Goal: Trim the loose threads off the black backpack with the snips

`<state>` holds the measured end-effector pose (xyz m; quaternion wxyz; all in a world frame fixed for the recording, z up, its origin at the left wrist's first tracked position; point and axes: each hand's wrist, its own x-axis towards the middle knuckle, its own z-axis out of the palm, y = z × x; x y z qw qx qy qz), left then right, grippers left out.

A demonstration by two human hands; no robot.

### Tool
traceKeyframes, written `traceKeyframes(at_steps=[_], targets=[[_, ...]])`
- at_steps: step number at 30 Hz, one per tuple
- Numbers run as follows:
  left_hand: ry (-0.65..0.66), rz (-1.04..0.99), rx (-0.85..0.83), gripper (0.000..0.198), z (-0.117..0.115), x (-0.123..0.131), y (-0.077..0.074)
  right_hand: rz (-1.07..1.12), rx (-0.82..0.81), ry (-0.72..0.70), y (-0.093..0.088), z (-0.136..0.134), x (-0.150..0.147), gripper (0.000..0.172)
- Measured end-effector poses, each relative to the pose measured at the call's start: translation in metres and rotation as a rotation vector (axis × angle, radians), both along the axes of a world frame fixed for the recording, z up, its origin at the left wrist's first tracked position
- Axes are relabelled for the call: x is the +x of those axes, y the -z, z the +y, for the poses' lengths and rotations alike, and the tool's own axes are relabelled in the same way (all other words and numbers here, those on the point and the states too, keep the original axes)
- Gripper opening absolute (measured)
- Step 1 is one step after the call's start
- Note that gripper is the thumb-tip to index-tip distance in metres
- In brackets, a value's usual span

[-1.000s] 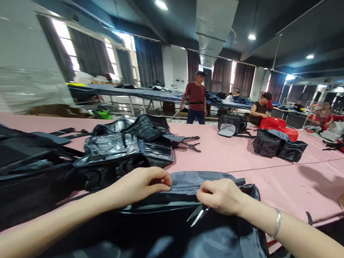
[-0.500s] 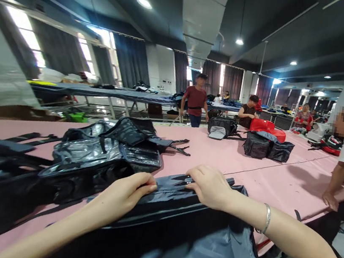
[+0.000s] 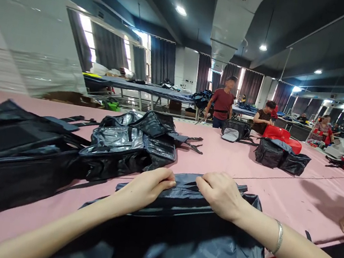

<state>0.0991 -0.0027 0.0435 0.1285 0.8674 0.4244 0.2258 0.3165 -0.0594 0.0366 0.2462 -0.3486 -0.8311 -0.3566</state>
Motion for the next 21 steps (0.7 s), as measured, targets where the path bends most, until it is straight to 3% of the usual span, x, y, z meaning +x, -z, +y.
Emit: traceKeyframes(at_steps=[5,8,12,17,19,21], targets=[[0.022,-0.015,-0.009,0.018,0.003,-0.001,0.004,-0.118,0.094,0.019,-0.006,-0.003,-0.004,0.024],[0.021,-0.02,-0.02,0.018,0.002,-0.002,0.004,-0.192,0.046,0.007,-0.01,-0.004,-0.003,0.023],[0.023,-0.019,-0.031,0.018,-0.002,-0.001,0.003,-0.159,-0.193,-0.056,-0.018,0.006,0.005,0.017],[0.04,-0.01,-0.043,0.018,-0.006,-0.003,0.002,0.006,-0.722,-0.313,-0.026,0.03,0.013,0.016],[0.044,-0.013,-0.044,0.018,-0.006,-0.004,0.003,0.087,-0.817,-0.368,-0.027,0.036,0.014,0.016],[0.046,-0.012,-0.038,0.019,-0.006,-0.004,0.004,0.139,-0.791,-0.358,-0.025,0.037,0.014,0.016]])
